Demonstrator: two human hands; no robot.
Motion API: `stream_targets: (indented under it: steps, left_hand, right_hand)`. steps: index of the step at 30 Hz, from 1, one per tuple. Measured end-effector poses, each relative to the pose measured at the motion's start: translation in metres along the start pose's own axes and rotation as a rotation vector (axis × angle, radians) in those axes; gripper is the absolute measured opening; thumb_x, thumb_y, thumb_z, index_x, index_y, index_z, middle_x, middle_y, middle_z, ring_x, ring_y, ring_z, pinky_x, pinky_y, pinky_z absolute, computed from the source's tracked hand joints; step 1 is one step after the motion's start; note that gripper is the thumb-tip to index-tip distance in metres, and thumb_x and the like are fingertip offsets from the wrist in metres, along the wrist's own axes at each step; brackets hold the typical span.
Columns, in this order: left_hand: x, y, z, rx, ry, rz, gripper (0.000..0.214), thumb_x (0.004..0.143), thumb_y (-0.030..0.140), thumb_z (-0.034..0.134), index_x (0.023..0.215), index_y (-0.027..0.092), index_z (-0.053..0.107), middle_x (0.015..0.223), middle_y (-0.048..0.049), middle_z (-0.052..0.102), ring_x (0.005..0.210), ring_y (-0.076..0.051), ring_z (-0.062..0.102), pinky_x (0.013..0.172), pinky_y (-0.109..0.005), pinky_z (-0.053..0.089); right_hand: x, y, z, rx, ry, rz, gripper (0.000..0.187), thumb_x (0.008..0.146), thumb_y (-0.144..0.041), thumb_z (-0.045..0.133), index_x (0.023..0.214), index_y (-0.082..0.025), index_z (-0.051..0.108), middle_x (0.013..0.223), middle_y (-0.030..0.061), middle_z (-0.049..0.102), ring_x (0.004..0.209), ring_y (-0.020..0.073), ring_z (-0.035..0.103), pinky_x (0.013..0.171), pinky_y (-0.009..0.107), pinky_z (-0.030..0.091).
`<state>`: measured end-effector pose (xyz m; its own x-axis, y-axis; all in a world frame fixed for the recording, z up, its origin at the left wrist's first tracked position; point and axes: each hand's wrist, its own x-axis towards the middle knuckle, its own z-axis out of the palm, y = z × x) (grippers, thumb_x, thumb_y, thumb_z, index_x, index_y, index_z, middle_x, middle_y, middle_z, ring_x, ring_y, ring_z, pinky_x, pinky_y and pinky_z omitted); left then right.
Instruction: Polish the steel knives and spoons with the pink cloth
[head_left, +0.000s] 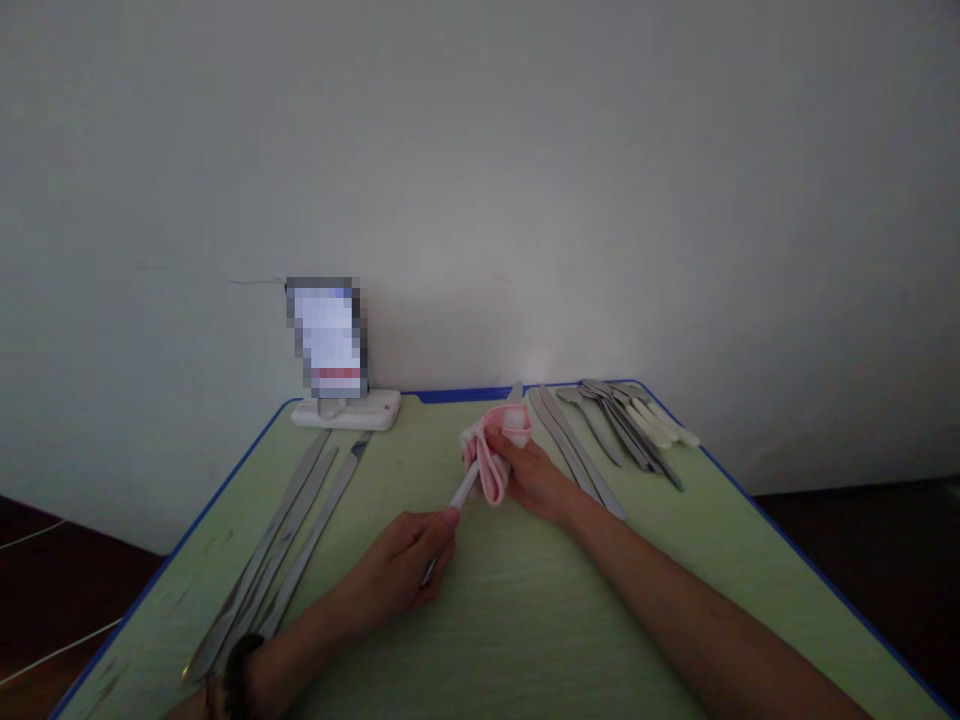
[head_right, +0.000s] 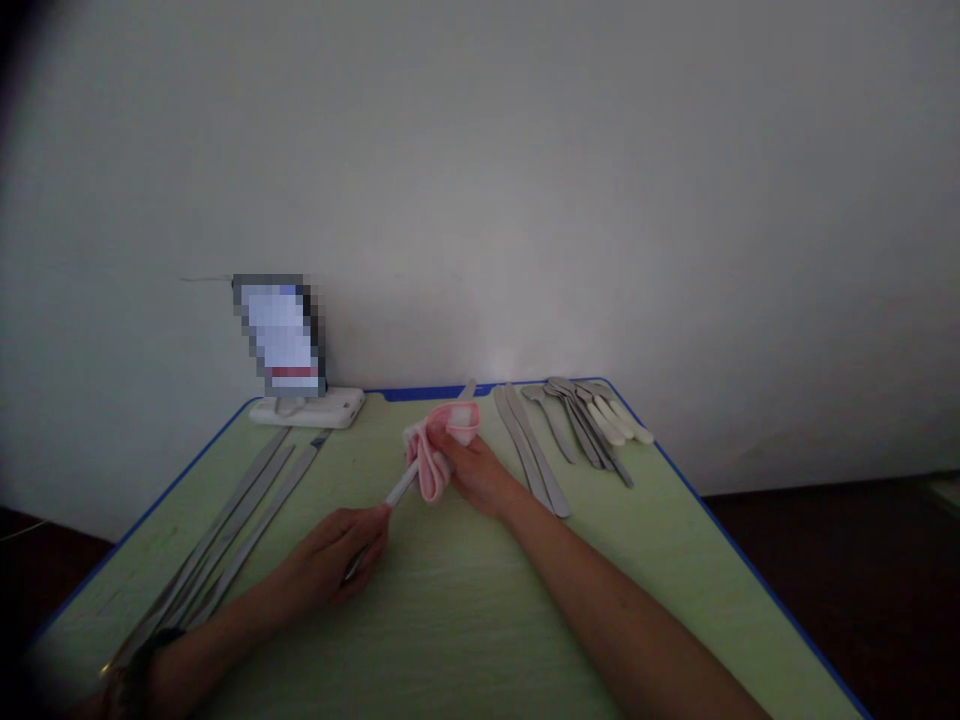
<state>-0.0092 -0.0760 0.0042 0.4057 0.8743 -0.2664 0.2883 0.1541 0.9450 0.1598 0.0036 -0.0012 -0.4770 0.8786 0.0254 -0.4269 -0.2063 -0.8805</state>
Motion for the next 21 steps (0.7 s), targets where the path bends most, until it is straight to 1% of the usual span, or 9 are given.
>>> stream_targets:
  steps: [3,5,9,11,13,15,17,19,21]
  left_hand:
    - [0.0,-0.003,-0.003,-0.057,-0.058,-0.004,0.054,0.085,0.063,0.03,0.05,0.022,0.034,0.035,0.0099,0.027,0.032,-0.007,0.025,0.036,-0.021,0.02]
    - [-0.001,-0.004,-0.005,-0.064,-0.079,0.019,0.055,0.085,0.063,0.03,0.049,0.022,0.034,0.036,0.0098,0.027,0.031,-0.007,0.025,0.035,-0.021,0.02]
    - [-0.003,-0.002,-0.007,0.056,-0.111,0.081,0.056,0.088,0.059,0.033,0.049,0.02,0.037,0.038,0.0082,0.032,0.035,-0.006,0.029,0.04,-0.02,0.025]
    - [-0.004,0.001,-0.006,0.13,-0.139,0.119,0.05,0.088,0.055,0.04,0.053,0.019,0.041,0.042,0.007,0.037,0.04,-0.007,0.032,0.043,-0.02,0.026]
    - [-0.004,0.004,-0.004,0.145,-0.152,0.146,0.041,0.088,0.051,0.044,0.064,0.018,0.047,0.047,0.0072,0.041,0.044,-0.007,0.034,0.044,-0.019,0.026]
    - [-0.003,0.006,-0.001,0.125,-0.121,0.141,0.034,0.089,0.049,0.042,0.08,0.017,0.051,0.051,0.0087,0.039,0.044,-0.008,0.033,0.043,-0.019,0.026]
    - [-0.002,0.009,0.001,0.152,-0.053,0.139,0.031,0.091,0.046,0.041,0.092,0.017,0.052,0.056,0.0083,0.04,0.046,-0.009,0.035,0.045,-0.019,0.03]
    - [-0.001,0.01,0.002,0.207,0.013,0.176,0.03,0.092,0.043,0.04,0.094,0.017,0.054,0.066,0.0048,0.048,0.057,-0.011,0.043,0.055,-0.02,0.037]
    - [0.0,0.011,0.003,0.23,0.036,0.213,0.03,0.093,0.042,0.038,0.092,0.017,0.056,0.078,0.0015,0.054,0.072,-0.014,0.049,0.068,-0.023,0.04]
  right_hand:
    - [-0.001,0.002,-0.006,-0.074,-0.095,0.007,0.038,0.071,-0.054,0.067,0.076,-0.016,0.064,0.071,0.0014,0.06,0.066,0.0126,0.052,0.062,0.024,0.041]
    - [-0.001,0.004,-0.01,-0.148,-0.142,0.007,0.037,0.072,-0.054,0.067,0.077,-0.017,0.065,0.073,0.0018,0.061,0.069,0.0138,0.054,0.065,0.025,0.042]
    - [-0.001,0.0,-0.011,-0.258,-0.206,-0.004,0.037,0.073,-0.054,0.065,0.076,-0.017,0.066,0.075,0.0024,0.062,0.07,0.0147,0.055,0.07,0.027,0.043]
    - [-0.003,-0.005,-0.008,-0.293,-0.223,-0.002,0.039,0.072,-0.056,0.064,0.076,-0.017,0.066,0.074,0.0021,0.062,0.069,0.0144,0.054,0.068,0.027,0.042]
    - [-0.004,-0.008,-0.004,-0.335,-0.225,0.017,0.039,0.07,-0.055,0.066,0.075,-0.017,0.065,0.072,0.0014,0.062,0.067,0.0139,0.054,0.067,0.026,0.042]
    - [-0.005,-0.01,-0.001,-0.374,-0.209,0.036,0.037,0.065,-0.053,0.071,0.07,-0.017,0.064,0.068,-0.0003,0.061,0.064,0.013,0.052,0.065,0.026,0.041]
    - [-0.005,-0.008,-0.001,-0.392,-0.189,0.043,0.035,0.06,-0.049,0.075,0.065,-0.017,0.062,0.064,-0.0021,0.059,0.061,0.0118,0.05,0.063,0.025,0.04]
    - [-0.004,-0.006,-0.001,-0.395,-0.178,0.039,0.034,0.059,-0.048,0.076,0.064,-0.017,0.062,0.064,-0.0024,0.058,0.06,0.0114,0.049,0.062,0.025,0.039]
    - [-0.003,-0.004,-0.001,-0.38,-0.16,0.031,0.034,0.06,-0.048,0.076,0.066,-0.017,0.062,0.066,-0.0017,0.06,0.062,0.0118,0.05,0.063,0.025,0.04]
